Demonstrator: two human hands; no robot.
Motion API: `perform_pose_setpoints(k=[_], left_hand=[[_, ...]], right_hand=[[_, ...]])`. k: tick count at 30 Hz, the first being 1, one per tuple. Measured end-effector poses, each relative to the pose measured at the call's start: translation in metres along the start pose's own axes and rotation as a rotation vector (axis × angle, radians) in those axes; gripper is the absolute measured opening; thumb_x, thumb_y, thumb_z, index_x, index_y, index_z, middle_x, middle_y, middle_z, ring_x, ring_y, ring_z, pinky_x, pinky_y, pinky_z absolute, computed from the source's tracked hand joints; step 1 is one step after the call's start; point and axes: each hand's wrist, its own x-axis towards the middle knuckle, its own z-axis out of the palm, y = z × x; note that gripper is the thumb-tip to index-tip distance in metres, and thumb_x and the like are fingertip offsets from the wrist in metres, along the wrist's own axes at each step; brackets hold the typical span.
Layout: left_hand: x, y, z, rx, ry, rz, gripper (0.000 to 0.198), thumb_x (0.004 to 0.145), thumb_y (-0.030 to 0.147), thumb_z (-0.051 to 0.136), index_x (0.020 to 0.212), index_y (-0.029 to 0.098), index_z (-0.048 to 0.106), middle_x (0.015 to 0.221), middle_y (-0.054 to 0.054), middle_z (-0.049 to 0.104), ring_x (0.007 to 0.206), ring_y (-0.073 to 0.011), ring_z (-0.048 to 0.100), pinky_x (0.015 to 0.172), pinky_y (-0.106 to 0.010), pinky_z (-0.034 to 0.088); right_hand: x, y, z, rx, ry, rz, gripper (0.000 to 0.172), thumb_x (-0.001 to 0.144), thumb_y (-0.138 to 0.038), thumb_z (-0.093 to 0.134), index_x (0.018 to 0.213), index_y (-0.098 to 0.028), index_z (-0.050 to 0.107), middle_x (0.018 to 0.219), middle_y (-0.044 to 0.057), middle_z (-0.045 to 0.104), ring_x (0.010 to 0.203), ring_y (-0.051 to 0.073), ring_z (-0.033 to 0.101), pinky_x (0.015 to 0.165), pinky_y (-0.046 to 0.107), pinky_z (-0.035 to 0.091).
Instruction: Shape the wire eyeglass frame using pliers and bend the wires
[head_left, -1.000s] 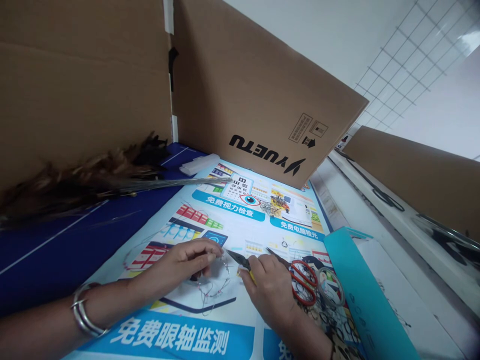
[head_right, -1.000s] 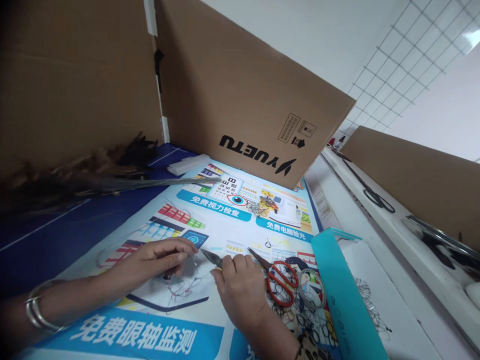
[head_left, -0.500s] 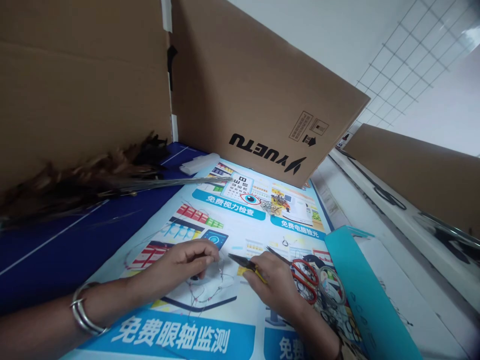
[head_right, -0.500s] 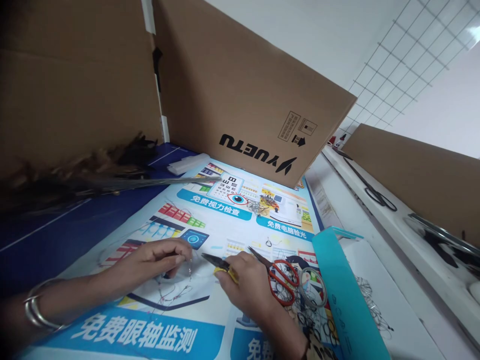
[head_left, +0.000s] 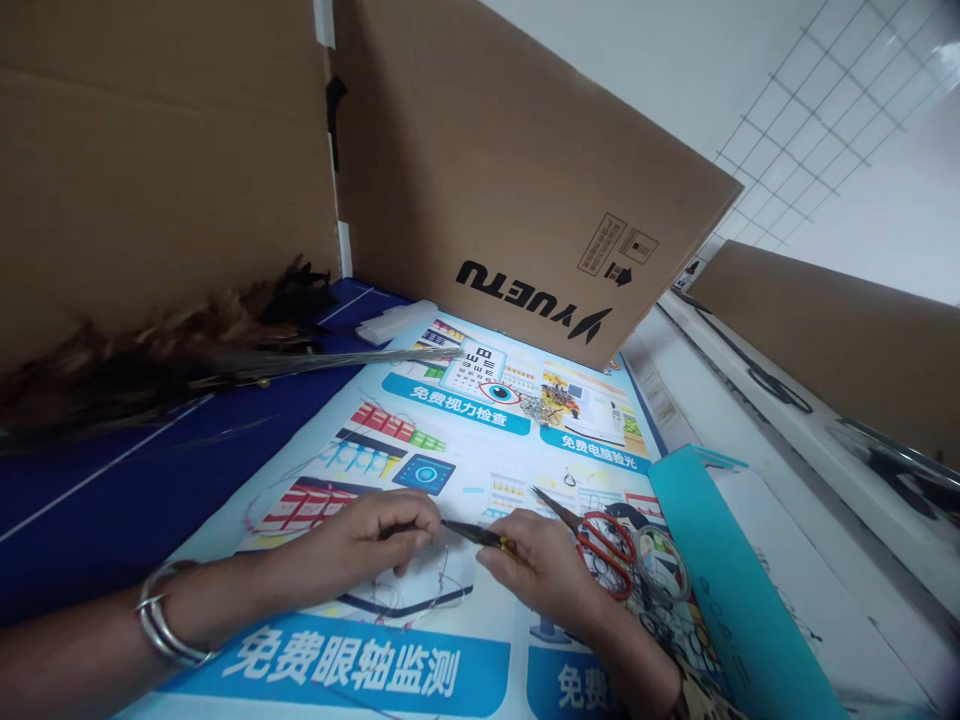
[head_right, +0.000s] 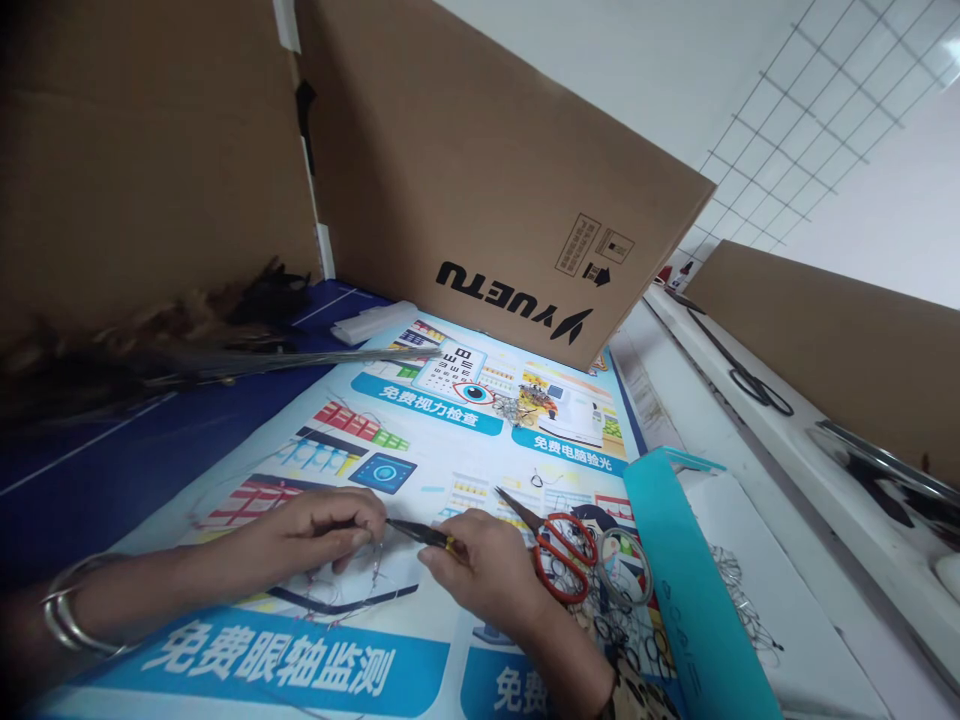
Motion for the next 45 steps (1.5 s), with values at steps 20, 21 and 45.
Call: perform_pose_setpoints(k=[20, 21, 45], left_hand=[[0.004, -0.009, 0.004, -0.177, 0.250, -0.235, 0.030, 0.087, 0.045, 0.054, 0.092, 0.017, 0.060, 0.055, 0.003, 0.061, 0.050, -0.0135, 0.054, 0.052, -0.025, 0.035], [0.004, -0.009, 0.004, -0.187, 0.258, -0.235, 0.028, 0.086, 0.045, 0.055, 0.090, 0.017, 0.060, 0.055, 0.003, 0.061, 0.050, -0.0134, 0.054, 0.052, -0.024, 0.035], [0.000, 0.000, 0.018, -0.481, 0.252, -0.282, 0.031, 0.084, 0.049, 0.062, 0.085, 0.020, 0.052, 0.054, 0.004, 0.063, 0.051, -0.0137, 0.055, 0.054, -0.025, 0.037]], right_hand=[[0.000, 0.010, 0.024, 0.104, 0.347, 0.080, 0.018, 0.091, -0.032, 0.056, 0.090, -0.019, 0.068, 0.086, 0.005, 0.069, 0.078, 0.018, 0.063, 0.066, 0.025, 0.047], [0.000, 0.010, 0.025, 0.099, 0.361, 0.065, 0.018, 0.092, -0.032, 0.056, 0.092, -0.019, 0.068, 0.087, 0.006, 0.069, 0.078, 0.018, 0.064, 0.066, 0.025, 0.048], [0.000, 0.013, 0.030, -0.348, 0.506, -0.169, 0.023, 0.097, -0.037, 0.051, 0.095, -0.018, 0.065, 0.083, 0.007, 0.067, 0.078, 0.020, 0.061, 0.067, 0.030, 0.049]])
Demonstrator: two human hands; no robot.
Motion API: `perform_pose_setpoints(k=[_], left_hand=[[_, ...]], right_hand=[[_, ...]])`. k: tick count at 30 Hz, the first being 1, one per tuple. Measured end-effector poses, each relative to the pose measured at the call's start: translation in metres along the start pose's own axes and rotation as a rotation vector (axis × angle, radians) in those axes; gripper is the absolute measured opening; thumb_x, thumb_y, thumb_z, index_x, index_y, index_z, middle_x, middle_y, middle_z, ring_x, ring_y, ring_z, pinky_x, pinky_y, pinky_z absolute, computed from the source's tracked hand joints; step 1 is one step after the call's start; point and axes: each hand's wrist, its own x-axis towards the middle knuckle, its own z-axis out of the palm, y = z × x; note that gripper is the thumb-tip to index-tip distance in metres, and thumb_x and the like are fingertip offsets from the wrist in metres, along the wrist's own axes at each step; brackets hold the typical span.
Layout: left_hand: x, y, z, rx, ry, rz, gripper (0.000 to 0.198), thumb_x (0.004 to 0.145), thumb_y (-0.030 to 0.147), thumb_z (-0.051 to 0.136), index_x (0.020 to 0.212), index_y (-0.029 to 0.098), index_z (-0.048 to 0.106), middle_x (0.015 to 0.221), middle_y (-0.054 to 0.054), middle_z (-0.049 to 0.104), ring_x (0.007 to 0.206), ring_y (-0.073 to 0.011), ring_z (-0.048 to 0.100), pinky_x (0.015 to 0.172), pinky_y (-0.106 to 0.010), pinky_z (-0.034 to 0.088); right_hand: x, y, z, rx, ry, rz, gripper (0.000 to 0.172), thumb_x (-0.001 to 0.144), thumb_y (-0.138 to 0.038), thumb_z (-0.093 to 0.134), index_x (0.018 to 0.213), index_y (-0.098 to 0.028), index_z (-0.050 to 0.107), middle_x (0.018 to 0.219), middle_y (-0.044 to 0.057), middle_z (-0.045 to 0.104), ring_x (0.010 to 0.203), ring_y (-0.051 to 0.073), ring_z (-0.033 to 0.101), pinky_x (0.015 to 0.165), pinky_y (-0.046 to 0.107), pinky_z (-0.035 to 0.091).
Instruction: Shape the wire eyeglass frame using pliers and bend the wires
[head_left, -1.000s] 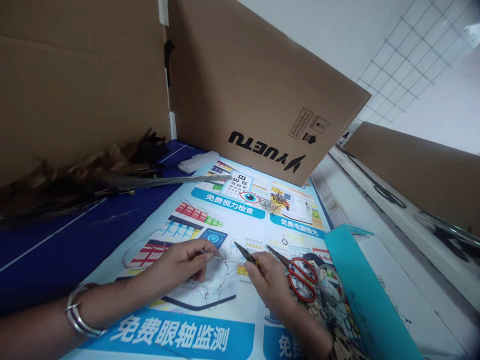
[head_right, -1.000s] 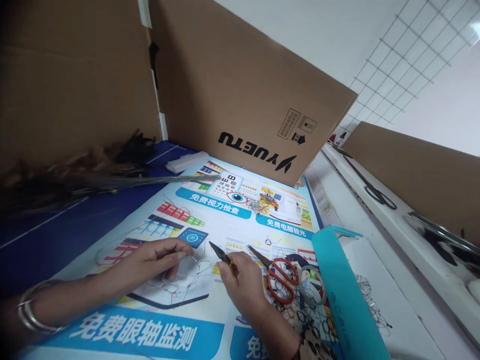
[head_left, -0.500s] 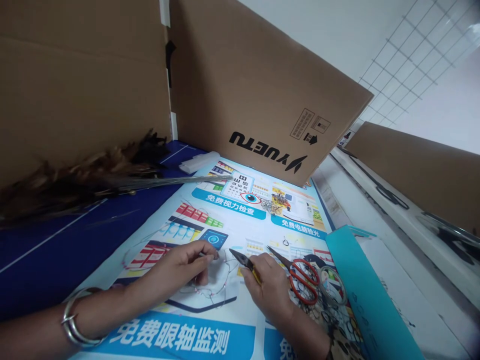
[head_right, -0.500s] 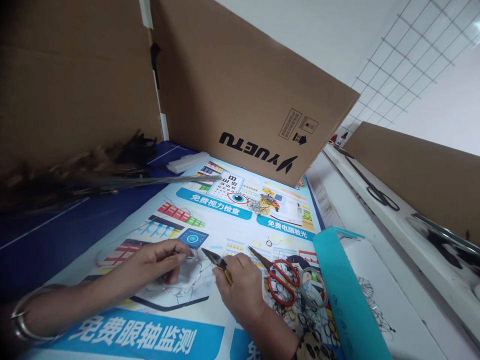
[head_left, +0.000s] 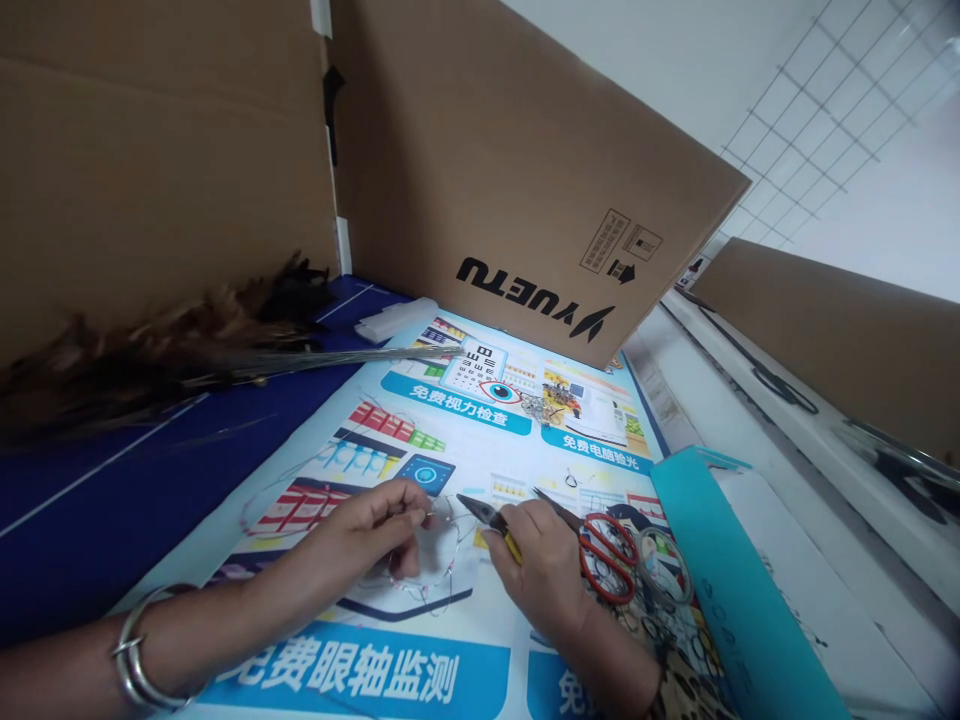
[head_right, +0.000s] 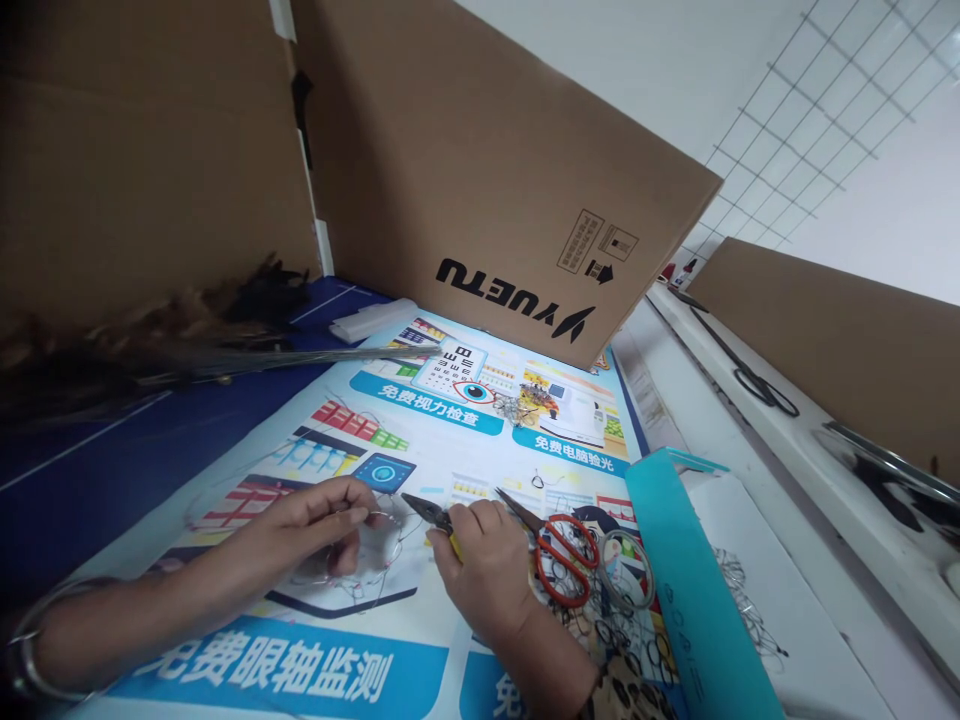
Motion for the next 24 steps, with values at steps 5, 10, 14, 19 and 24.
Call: perform_pose_setpoints(k=[5, 10, 14, 19, 24], left_hand=[[-0.002, 0.005, 0.005, -0.034, -0.002, -0.004, 0.028, 0.078, 0.044, 0.067, 0.082, 0.021, 0.050, 0.057, 0.005, 0.063, 0.051, -0.0129, 0.056, 0.053, -0.025, 0.038], [-0.003, 0.003, 0.010, -0.109, -0.039, 0.002, 0.030, 0.079, 0.043, 0.067, 0.079, 0.022, 0.046, 0.060, 0.006, 0.061, 0.047, -0.0109, 0.053, 0.050, -0.024, 0.036], [-0.001, -0.002, 0.009, -0.105, -0.071, 0.012, 0.027, 0.086, 0.043, 0.062, 0.080, 0.021, 0.047, 0.054, 0.005, 0.059, 0.048, -0.0118, 0.052, 0.052, -0.025, 0.035], [0.000, -0.004, 0.008, -0.164, -0.084, 0.014, 0.026, 0.088, 0.042, 0.062, 0.082, 0.021, 0.048, 0.062, 0.005, 0.058, 0.048, -0.0101, 0.050, 0.050, -0.024, 0.034], [0.002, -0.002, 0.011, -0.184, -0.075, 0.008, 0.032, 0.084, 0.046, 0.066, 0.081, 0.020, 0.048, 0.059, 0.007, 0.054, 0.045, -0.0089, 0.047, 0.047, -0.023, 0.030]], right_hand=[[-0.001, -0.001, 0.002, 0.024, -0.005, 0.032, 0.021, 0.097, -0.036, 0.053, 0.097, -0.018, 0.065, 0.086, 0.008, 0.068, 0.079, 0.021, 0.062, 0.067, 0.030, 0.048], [0.000, -0.005, 0.003, 0.010, -0.028, 0.037, 0.022, 0.097, -0.036, 0.053, 0.094, -0.019, 0.065, 0.083, 0.007, 0.067, 0.079, 0.020, 0.061, 0.066, 0.029, 0.045], [0.001, -0.007, 0.003, 0.004, -0.044, 0.040, 0.024, 0.097, -0.038, 0.051, 0.090, -0.019, 0.065, 0.081, 0.006, 0.066, 0.075, 0.019, 0.059, 0.063, 0.029, 0.042], [0.000, -0.008, 0.002, -0.008, -0.053, 0.023, 0.022, 0.097, -0.036, 0.052, 0.088, -0.019, 0.064, 0.080, 0.006, 0.065, 0.075, 0.019, 0.059, 0.063, 0.029, 0.042], [-0.001, -0.009, 0.002, -0.045, -0.049, 0.017, 0.018, 0.096, -0.034, 0.054, 0.089, -0.020, 0.063, 0.079, 0.005, 0.063, 0.076, 0.019, 0.059, 0.064, 0.028, 0.043]])
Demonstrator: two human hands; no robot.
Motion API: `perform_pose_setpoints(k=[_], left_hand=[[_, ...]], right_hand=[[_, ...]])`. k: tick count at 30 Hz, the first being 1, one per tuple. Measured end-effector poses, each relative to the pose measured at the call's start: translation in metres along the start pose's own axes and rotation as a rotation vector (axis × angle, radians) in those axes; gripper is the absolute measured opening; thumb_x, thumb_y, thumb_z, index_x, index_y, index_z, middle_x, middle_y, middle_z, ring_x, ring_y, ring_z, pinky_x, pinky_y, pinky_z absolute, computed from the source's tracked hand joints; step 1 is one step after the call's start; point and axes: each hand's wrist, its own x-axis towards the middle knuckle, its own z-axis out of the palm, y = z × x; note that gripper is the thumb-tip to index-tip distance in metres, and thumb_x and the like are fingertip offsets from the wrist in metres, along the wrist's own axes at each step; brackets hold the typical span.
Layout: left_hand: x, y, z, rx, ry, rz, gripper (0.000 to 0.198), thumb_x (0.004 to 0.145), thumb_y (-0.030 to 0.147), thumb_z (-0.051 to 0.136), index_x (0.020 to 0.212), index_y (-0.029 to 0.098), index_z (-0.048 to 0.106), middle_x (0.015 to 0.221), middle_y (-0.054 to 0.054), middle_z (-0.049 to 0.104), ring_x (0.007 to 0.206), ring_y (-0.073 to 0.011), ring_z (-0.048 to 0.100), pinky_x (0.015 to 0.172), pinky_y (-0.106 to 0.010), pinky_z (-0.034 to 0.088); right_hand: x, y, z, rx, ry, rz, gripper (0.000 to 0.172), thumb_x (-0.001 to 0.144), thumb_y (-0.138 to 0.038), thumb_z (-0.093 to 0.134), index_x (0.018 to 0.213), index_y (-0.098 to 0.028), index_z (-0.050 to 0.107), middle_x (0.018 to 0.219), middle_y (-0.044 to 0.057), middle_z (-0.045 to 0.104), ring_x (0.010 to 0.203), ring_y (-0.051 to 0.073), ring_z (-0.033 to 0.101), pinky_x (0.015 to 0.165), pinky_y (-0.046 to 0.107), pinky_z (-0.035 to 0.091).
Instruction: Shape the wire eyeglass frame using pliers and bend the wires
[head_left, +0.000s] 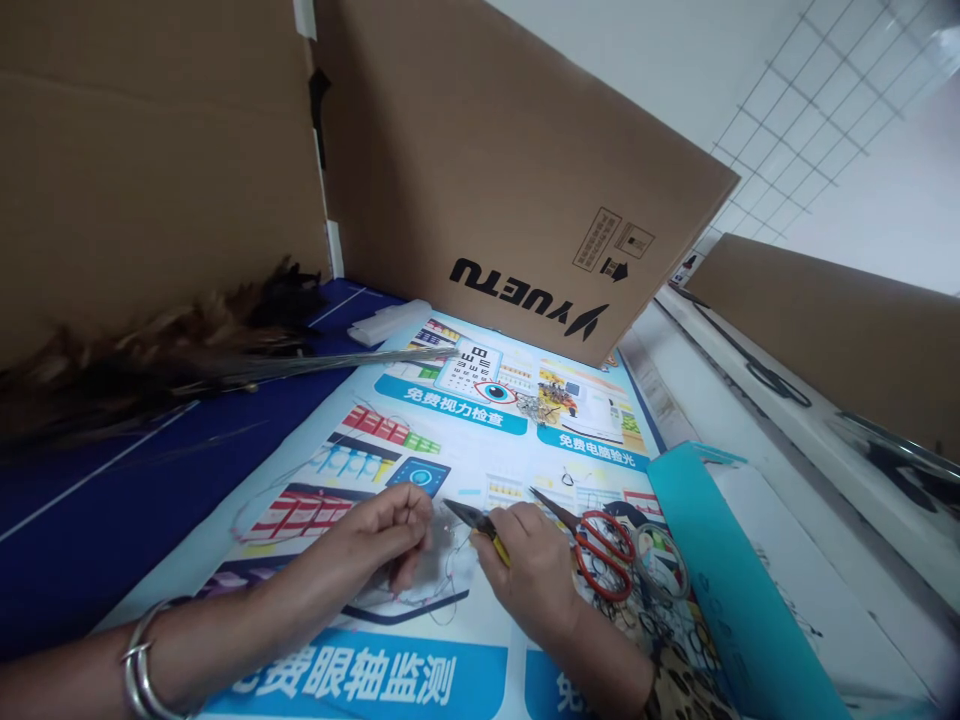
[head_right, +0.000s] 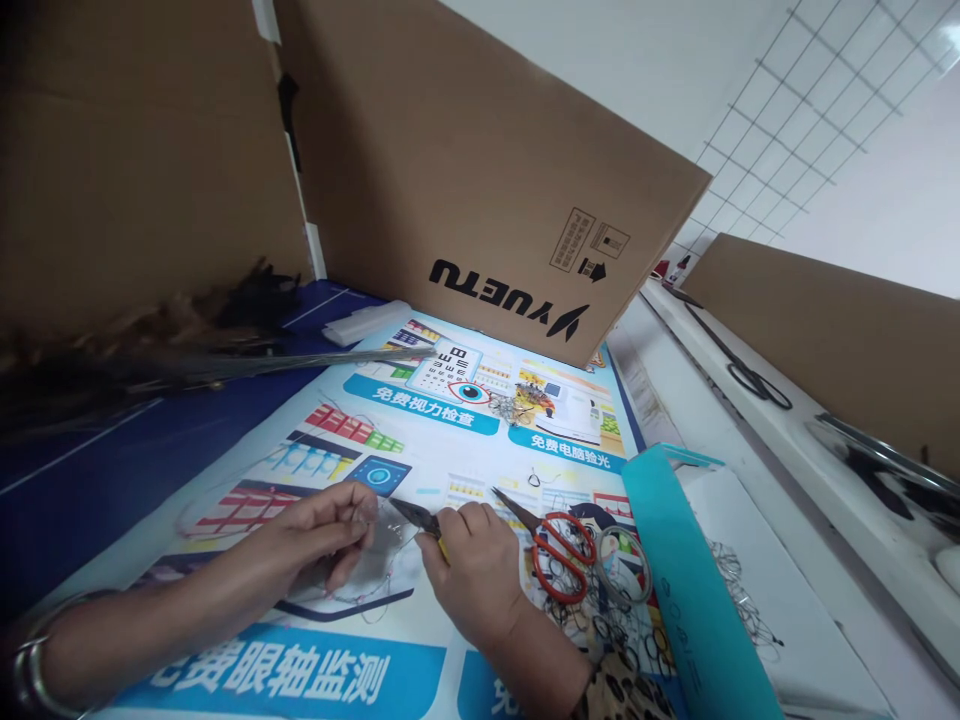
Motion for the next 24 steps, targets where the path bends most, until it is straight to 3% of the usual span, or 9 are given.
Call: perform_pose_setpoints(k=[8, 24], left_hand=[[0.0045, -0.0035, -0.0006, 0.101, 0.013, -0.042, 0.037, 0.082, 0.055, 0.065, 0.084, 0.019, 0.053, 0.044, 0.007, 0.053, 0.040, -0.0090, 0.042, 0.047, -0.024, 0.026], [0.0066, -0.0068, -0.0025, 0.165, -0.023, -0.037, 0.036, 0.079, 0.051, 0.070, 0.074, 0.019, 0.053, 0.048, 0.003, 0.064, 0.042, -0.0103, 0.049, 0.047, -0.022, 0.032]], right_hand=[[-0.0002, -0.0001, -0.0012, 0.000, -0.005, 0.019, 0.020, 0.096, -0.035, 0.053, 0.086, -0.020, 0.061, 0.078, 0.005, 0.063, 0.074, 0.019, 0.058, 0.062, 0.029, 0.040], [0.0040, -0.0070, -0.0098, -0.101, -0.017, -0.047, 0.018, 0.094, -0.033, 0.057, 0.083, -0.020, 0.060, 0.076, 0.004, 0.062, 0.073, 0.020, 0.056, 0.062, 0.031, 0.038]])
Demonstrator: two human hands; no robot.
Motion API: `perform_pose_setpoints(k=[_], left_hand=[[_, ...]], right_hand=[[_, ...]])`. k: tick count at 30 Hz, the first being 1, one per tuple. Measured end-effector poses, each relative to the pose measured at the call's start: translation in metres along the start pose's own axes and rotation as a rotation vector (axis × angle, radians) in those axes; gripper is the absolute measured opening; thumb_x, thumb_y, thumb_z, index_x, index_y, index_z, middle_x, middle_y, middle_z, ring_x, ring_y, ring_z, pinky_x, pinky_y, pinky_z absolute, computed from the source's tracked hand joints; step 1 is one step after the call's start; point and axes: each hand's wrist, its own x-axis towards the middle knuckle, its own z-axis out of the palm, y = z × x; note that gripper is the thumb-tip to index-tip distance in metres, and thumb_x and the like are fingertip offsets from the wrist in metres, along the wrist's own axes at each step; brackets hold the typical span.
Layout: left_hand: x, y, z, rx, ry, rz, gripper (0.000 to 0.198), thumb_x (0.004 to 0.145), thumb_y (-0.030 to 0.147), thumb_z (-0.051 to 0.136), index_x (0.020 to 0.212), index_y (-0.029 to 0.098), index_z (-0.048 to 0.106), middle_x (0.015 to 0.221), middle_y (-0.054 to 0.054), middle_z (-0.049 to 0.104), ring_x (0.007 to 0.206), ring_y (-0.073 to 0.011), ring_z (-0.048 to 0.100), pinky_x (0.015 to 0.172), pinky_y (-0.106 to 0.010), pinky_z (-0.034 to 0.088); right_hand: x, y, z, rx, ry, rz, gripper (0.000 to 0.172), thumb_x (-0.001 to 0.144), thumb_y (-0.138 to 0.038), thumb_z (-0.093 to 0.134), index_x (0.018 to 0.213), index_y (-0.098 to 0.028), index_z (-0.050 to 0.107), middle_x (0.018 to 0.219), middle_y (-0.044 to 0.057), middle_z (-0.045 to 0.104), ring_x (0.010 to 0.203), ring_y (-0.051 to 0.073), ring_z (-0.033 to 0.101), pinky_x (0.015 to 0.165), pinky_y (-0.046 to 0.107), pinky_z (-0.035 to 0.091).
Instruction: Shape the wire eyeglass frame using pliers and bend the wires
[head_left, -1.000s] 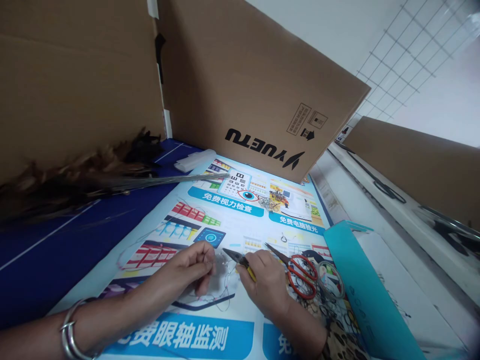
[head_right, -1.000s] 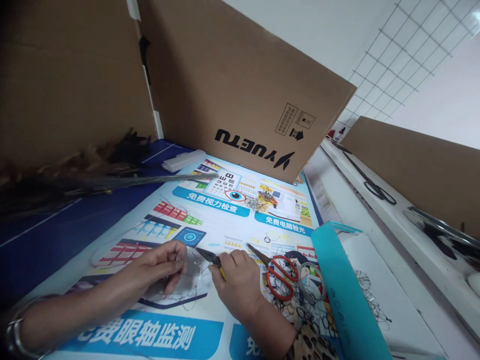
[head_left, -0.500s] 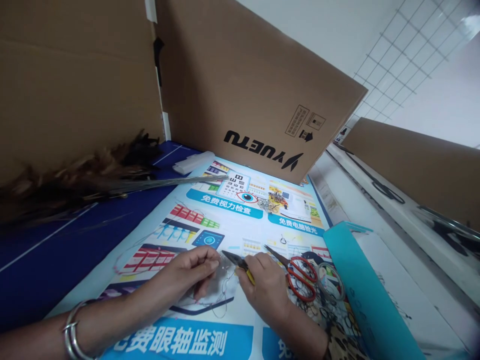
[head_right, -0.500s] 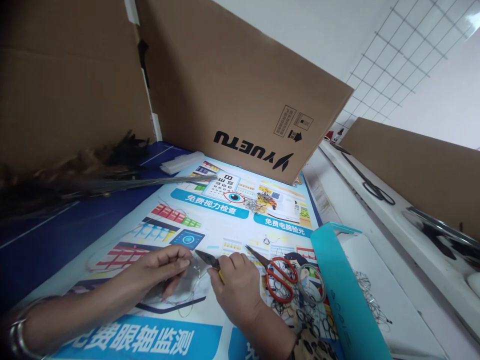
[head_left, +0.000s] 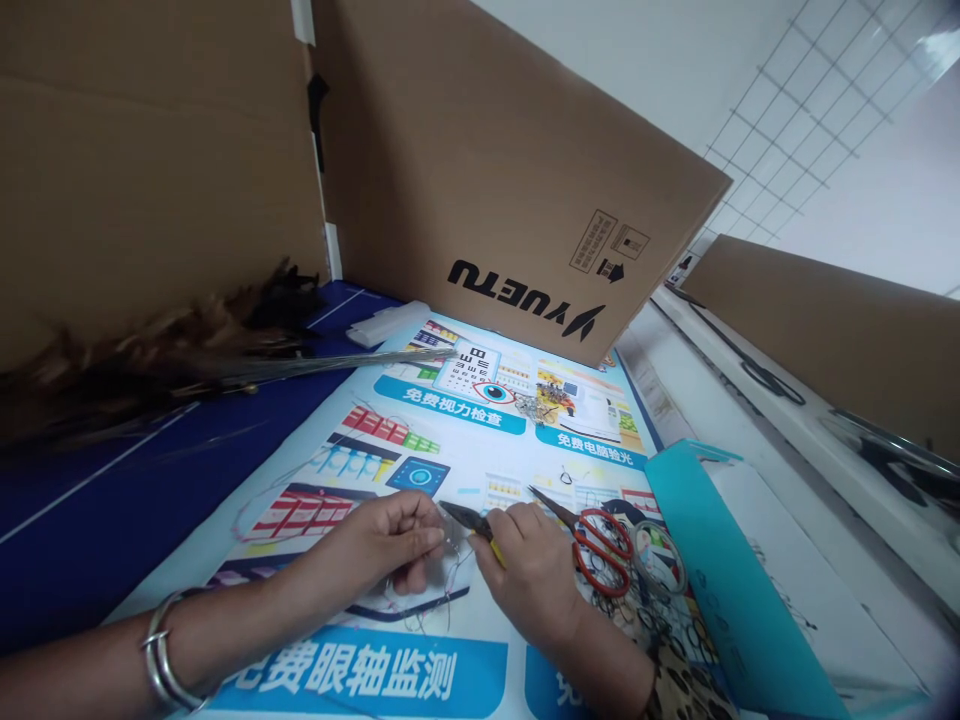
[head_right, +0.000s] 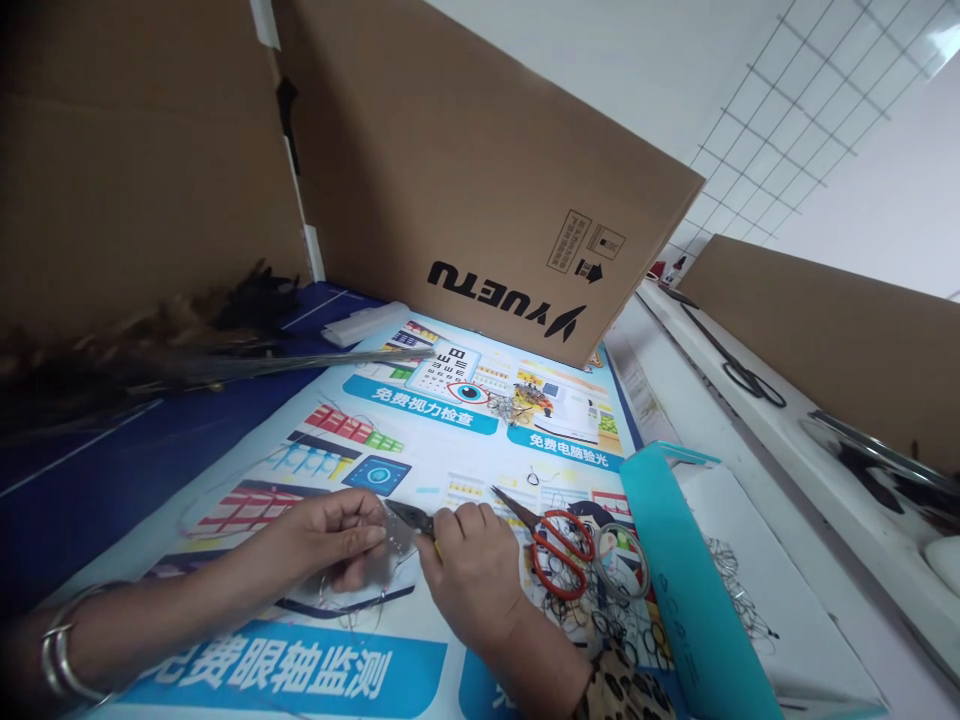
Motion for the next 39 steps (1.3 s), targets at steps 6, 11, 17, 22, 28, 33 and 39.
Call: perform_pose_setpoints(k=[6, 11, 17, 22, 28, 33, 39], left_hand=[[0.000, -0.004, -0.003, -0.014, -0.022, 0.001, 0.035, 0.081, 0.050, 0.069, 0.077, 0.019, 0.054, 0.049, 0.003, 0.065, 0.042, -0.0098, 0.048, 0.048, -0.022, 0.032], [-0.002, -0.002, -0.004, 0.022, -0.020, -0.016, 0.034, 0.083, 0.050, 0.067, 0.089, 0.017, 0.062, 0.053, 0.003, 0.064, 0.045, -0.0106, 0.051, 0.050, -0.022, 0.035], [-0.005, 0.004, -0.002, 0.003, 0.015, -0.021, 0.038, 0.081, 0.053, 0.068, 0.085, 0.016, 0.064, 0.052, 0.005, 0.059, 0.043, -0.0084, 0.049, 0.047, -0.020, 0.031], [-0.005, 0.007, -0.001, 0.028, 0.019, -0.027, 0.041, 0.080, 0.055, 0.069, 0.086, 0.015, 0.065, 0.048, 0.006, 0.056, 0.041, -0.0073, 0.045, 0.046, -0.020, 0.028], [-0.007, 0.013, 0.003, -0.058, 0.036, -0.024, 0.042, 0.076, 0.058, 0.071, 0.078, 0.017, 0.060, 0.049, 0.005, 0.060, 0.041, -0.0077, 0.047, 0.046, -0.021, 0.029], [-0.007, 0.012, 0.001, -0.071, 0.026, -0.005, 0.041, 0.080, 0.057, 0.068, 0.075, 0.017, 0.060, 0.050, 0.003, 0.063, 0.043, -0.0092, 0.051, 0.049, -0.022, 0.035], [-0.005, 0.010, 0.001, -0.101, 0.025, -0.005, 0.042, 0.079, 0.058, 0.070, 0.074, 0.017, 0.059, 0.047, 0.004, 0.061, 0.041, -0.0077, 0.047, 0.047, -0.021, 0.032]], right_hand=[[-0.001, 0.000, 0.002, 0.060, 0.059, 0.018, 0.020, 0.096, -0.033, 0.052, 0.084, -0.019, 0.060, 0.077, 0.004, 0.062, 0.073, 0.019, 0.056, 0.062, 0.030, 0.038], [-0.002, -0.001, 0.003, 0.083, 0.070, 0.022, 0.022, 0.097, -0.034, 0.052, 0.085, -0.018, 0.060, 0.077, 0.005, 0.062, 0.072, 0.019, 0.056, 0.061, 0.029, 0.038], [-0.002, 0.000, 0.003, 0.083, 0.082, 0.017, 0.022, 0.097, -0.034, 0.051, 0.086, -0.018, 0.061, 0.078, 0.005, 0.063, 0.073, 0.019, 0.057, 0.061, 0.029, 0.039], [-0.001, -0.001, 0.004, 0.086, 0.094, 0.019, 0.023, 0.098, -0.034, 0.050, 0.086, -0.018, 0.061, 0.077, 0.005, 0.062, 0.073, 0.019, 0.057, 0.062, 0.029, 0.040], [-0.003, -0.002, 0.005, 0.091, 0.096, 0.020, 0.023, 0.097, -0.035, 0.050, 0.084, -0.018, 0.060, 0.077, 0.005, 0.062, 0.073, 0.019, 0.056, 0.061, 0.029, 0.039], [-0.004, -0.001, 0.006, 0.083, 0.099, 0.032, 0.021, 0.097, -0.035, 0.050, 0.087, -0.018, 0.060, 0.078, 0.005, 0.062, 0.073, 0.019, 0.056, 0.061, 0.029, 0.039], [-0.002, -0.001, 0.005, 0.088, 0.097, 0.024, 0.024, 0.098, -0.035, 0.049, 0.085, -0.019, 0.060, 0.077, 0.005, 0.061, 0.073, 0.019, 0.055, 0.061, 0.029, 0.038]])
